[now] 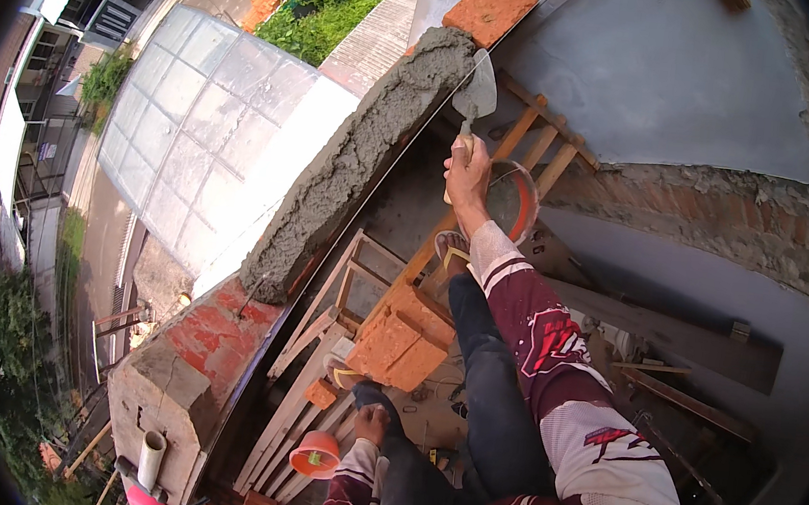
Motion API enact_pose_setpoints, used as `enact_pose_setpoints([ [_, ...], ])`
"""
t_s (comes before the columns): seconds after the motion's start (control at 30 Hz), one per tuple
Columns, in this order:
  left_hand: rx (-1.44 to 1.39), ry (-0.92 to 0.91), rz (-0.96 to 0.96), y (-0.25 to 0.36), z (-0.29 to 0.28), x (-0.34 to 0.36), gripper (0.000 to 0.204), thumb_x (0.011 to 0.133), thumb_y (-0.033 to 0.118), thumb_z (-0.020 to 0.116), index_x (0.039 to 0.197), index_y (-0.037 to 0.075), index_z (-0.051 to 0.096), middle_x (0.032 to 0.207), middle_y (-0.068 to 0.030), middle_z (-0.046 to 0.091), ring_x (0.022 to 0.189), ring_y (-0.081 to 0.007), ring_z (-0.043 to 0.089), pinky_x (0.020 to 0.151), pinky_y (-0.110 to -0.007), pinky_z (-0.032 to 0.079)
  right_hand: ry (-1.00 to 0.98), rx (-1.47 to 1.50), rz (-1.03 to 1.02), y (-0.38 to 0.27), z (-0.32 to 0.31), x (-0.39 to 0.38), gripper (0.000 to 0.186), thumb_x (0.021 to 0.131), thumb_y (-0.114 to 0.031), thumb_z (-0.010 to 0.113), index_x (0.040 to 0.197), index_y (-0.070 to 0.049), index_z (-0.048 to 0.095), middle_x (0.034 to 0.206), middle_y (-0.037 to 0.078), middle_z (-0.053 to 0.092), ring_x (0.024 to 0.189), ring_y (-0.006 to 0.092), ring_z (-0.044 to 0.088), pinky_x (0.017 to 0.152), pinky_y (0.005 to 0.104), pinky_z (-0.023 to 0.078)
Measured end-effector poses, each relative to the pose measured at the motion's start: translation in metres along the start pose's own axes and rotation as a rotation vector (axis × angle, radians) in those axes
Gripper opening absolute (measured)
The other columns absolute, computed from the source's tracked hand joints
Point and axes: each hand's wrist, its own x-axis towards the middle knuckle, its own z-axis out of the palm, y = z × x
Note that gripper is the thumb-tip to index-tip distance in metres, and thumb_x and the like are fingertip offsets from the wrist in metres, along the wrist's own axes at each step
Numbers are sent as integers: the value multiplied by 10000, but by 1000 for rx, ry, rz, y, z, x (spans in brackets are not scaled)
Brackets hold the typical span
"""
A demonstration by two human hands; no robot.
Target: The person lays red bricks on a partially built wall using a trowel to apply mortar. They repeatedly scoop mortar from a bucket, spread it along the wall, and place bricks in sequence.
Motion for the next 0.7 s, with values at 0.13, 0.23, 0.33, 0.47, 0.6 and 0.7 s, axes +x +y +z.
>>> enact_pose_setpoints([
  [0.13, 8, -9, 13, 6, 3, 0, 175, 978, 173, 603, 1016, 3, 615, 794, -69, 667, 660, -146, 636, 579, -256, 497, -103, 165, 117, -21, -5, -43, 309, 1022, -255, 530, 1212, -16, 571, 943, 46, 600, 697, 100, 600, 543, 258, 510],
  [0.23, 12, 4, -3, 7, 3, 2, 184, 974, 173, 600, 1008, -8, 616, 790, -73, 678, 674, -151, 646, 600, -262, 506, -203, 439, 360, -46, -18, -64, 311, 1012, -248, 520, 1219, -20, 566, 963, 57, 615, 706, 118, 611, 554, 267, 532],
  [0.33, 45, 7, 25, 2, 2, 6, 192, 968, 172, 602, 1008, -15, 620, 780, -76, 685, 678, -155, 651, 618, -275, 515, -221, 528, 459, -74, -39, -71, 301, 1002, -222, 516, 1211, -13, 573, 968, 60, 619, 713, 125, 618, 562, 277, 552],
  [0.47, 48, 46, -45, -10, 3, 10, 212, 959, 182, 611, 1010, -23, 634, 783, -84, 695, 680, -160, 661, 647, -288, 527, -226, 492, 361, -118, -54, -55, 275, 1002, -170, 495, 1190, 22, 558, 955, 99, 621, 691, 149, 619, 589, 289, 564],
  [0.6, 43, 53, 34, -17, 5, 10, 228, 955, 197, 613, 985, -26, 649, 768, -83, 697, 679, -162, 669, 652, -291, 530, -232, 258, 92, -148, -35, -31, 327, 988, -189, 553, 1245, 13, 563, 864, 67, 582, 610, 115, 587, 512, 264, 548],
  [0.7, 68, 76, 31, -14, 6, 7, 230, 954, 196, 608, 964, -29, 652, 746, -79, 693, 659, -160, 665, 646, -291, 528, -310, 85, 119, -147, -27, -22, 348, 980, -202, 577, 1254, 11, 564, 838, 43, 550, 578, 101, 566, 490, 247, 545],
])
